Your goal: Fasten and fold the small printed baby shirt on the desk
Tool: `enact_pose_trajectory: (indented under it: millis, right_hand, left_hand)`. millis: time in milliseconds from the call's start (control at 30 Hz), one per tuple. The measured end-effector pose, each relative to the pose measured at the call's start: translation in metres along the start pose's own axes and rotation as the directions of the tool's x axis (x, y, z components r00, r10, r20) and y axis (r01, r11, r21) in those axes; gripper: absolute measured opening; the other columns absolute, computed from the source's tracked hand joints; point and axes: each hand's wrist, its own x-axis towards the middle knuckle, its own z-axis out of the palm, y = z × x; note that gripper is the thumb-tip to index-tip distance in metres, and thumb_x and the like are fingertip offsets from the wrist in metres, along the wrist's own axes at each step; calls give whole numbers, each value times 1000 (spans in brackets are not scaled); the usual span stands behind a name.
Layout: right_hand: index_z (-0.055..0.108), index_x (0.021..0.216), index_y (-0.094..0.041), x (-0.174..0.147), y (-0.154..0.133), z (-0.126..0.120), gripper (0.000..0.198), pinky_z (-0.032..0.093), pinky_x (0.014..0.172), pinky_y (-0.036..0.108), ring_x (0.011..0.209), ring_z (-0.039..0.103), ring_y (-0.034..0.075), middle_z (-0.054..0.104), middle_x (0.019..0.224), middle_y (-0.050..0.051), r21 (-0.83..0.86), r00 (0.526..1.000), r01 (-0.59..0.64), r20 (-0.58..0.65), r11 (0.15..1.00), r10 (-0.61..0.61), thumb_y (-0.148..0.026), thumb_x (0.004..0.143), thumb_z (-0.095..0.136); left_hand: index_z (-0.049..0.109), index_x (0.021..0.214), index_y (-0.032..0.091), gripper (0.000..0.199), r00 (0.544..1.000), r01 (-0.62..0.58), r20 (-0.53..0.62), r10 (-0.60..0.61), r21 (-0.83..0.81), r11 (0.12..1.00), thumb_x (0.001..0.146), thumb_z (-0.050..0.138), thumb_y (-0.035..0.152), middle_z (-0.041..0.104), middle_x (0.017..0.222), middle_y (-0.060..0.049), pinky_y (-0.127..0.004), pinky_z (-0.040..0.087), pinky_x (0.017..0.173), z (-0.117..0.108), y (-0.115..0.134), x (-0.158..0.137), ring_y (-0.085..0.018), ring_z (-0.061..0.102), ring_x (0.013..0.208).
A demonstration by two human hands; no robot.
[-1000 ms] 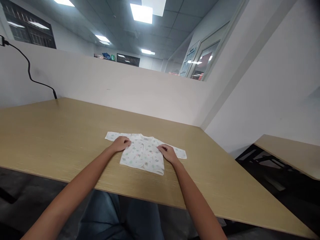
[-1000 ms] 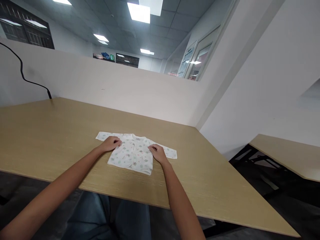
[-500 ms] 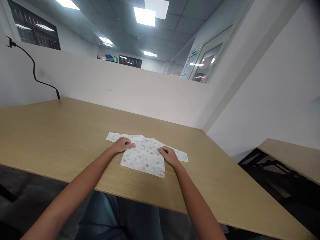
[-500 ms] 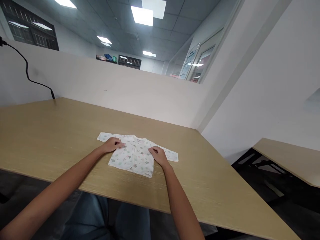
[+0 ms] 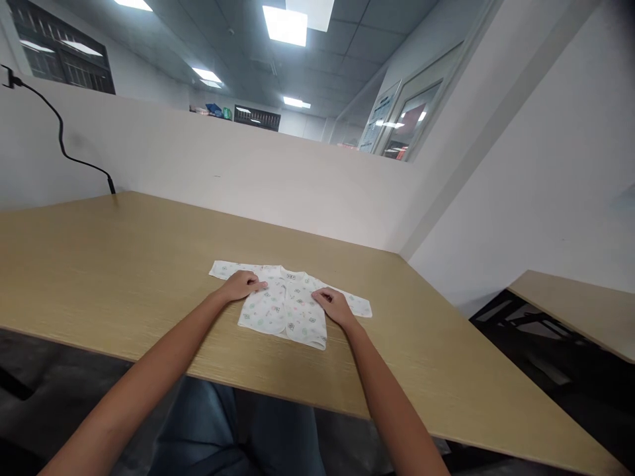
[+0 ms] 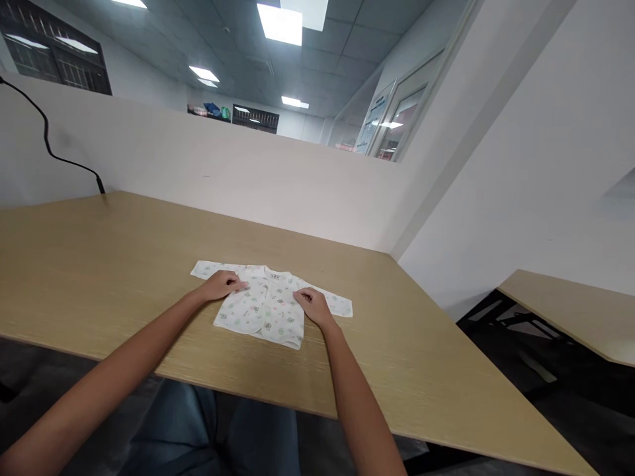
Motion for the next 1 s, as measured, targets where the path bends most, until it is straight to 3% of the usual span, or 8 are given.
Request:
enact_pose_trajectory:
  millis: [367,567,1000]
  right_hand:
    - [77,93,-20,1,5,1,29,45,73,32,75,58,19,71,85,6,8,998,55,-22,998,-55,-44,80,66]
    - [68,75,-21,4,11,1,11,43,67,29,68,52,17,61,74,3,-36,990,120,-76,992,-123,-27,70,61]
    - [66,70,-21,4,11,2,7,42,69,29,71,52,17,60,74,2,-46,987,145,-56,988,-148,-25,66,61]
  left_hand:
    - [64,63,19,59,999,34,22,-34,2,999,90,52,69,62,67,-1,-27,32,64,-1,0,0,-15,54,65]
    - [70,66,19,56,999,46,16,-46,23,999,93,49,64,66,70,-2,-27,34,66,-1,1,0,-16,55,67]
    - [70,67,19,52,998,66,11,-67,38,997,95,45,55,67,74,-4,-29,34,67,-2,6,0,-18,56,69]
